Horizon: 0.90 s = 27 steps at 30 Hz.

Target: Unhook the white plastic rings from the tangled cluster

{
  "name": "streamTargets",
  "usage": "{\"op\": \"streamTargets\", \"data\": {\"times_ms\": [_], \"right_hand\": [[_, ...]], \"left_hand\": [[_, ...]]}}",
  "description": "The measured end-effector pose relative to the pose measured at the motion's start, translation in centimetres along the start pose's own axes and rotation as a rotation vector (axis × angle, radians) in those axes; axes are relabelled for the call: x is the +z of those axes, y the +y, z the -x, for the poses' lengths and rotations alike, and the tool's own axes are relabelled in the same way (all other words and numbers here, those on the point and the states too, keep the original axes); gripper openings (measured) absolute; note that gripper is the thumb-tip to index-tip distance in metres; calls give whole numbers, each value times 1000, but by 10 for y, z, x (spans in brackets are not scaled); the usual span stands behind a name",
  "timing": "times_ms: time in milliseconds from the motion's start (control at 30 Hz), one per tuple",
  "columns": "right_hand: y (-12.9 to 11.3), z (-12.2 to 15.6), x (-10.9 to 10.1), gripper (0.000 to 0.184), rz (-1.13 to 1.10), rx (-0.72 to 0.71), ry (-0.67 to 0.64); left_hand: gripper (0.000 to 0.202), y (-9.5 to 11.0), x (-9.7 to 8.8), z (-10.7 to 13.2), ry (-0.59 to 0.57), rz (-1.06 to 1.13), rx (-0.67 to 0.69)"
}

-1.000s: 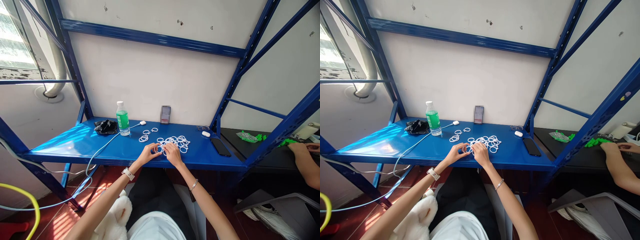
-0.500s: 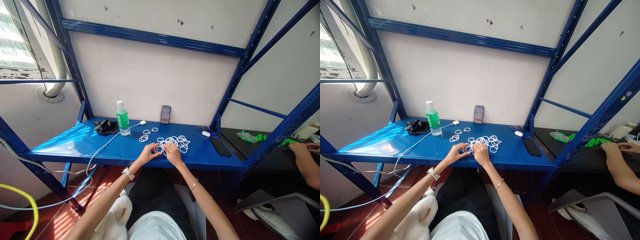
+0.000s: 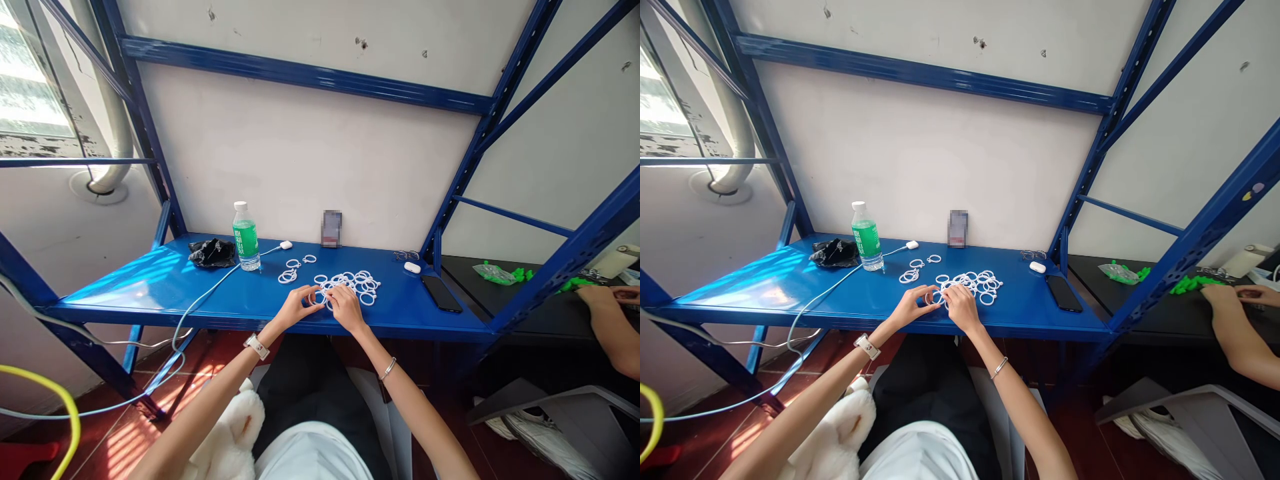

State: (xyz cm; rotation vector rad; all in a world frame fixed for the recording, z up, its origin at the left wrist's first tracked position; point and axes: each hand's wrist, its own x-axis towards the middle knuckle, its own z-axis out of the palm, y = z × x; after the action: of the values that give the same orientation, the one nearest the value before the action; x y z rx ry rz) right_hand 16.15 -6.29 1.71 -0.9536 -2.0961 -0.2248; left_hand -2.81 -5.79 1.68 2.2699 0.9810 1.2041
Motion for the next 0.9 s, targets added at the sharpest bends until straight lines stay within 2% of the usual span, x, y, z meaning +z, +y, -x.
{"op": "streamTargets", "data": {"times_ms": [400,900], "right_hand": [[0,0,1,27,-56,2,22],[1,0,0,19,-194,-33,13]], "left_hand": [[48,2,0,0,23,3,0],[47,-1,2,1,4,-20,14]]}}
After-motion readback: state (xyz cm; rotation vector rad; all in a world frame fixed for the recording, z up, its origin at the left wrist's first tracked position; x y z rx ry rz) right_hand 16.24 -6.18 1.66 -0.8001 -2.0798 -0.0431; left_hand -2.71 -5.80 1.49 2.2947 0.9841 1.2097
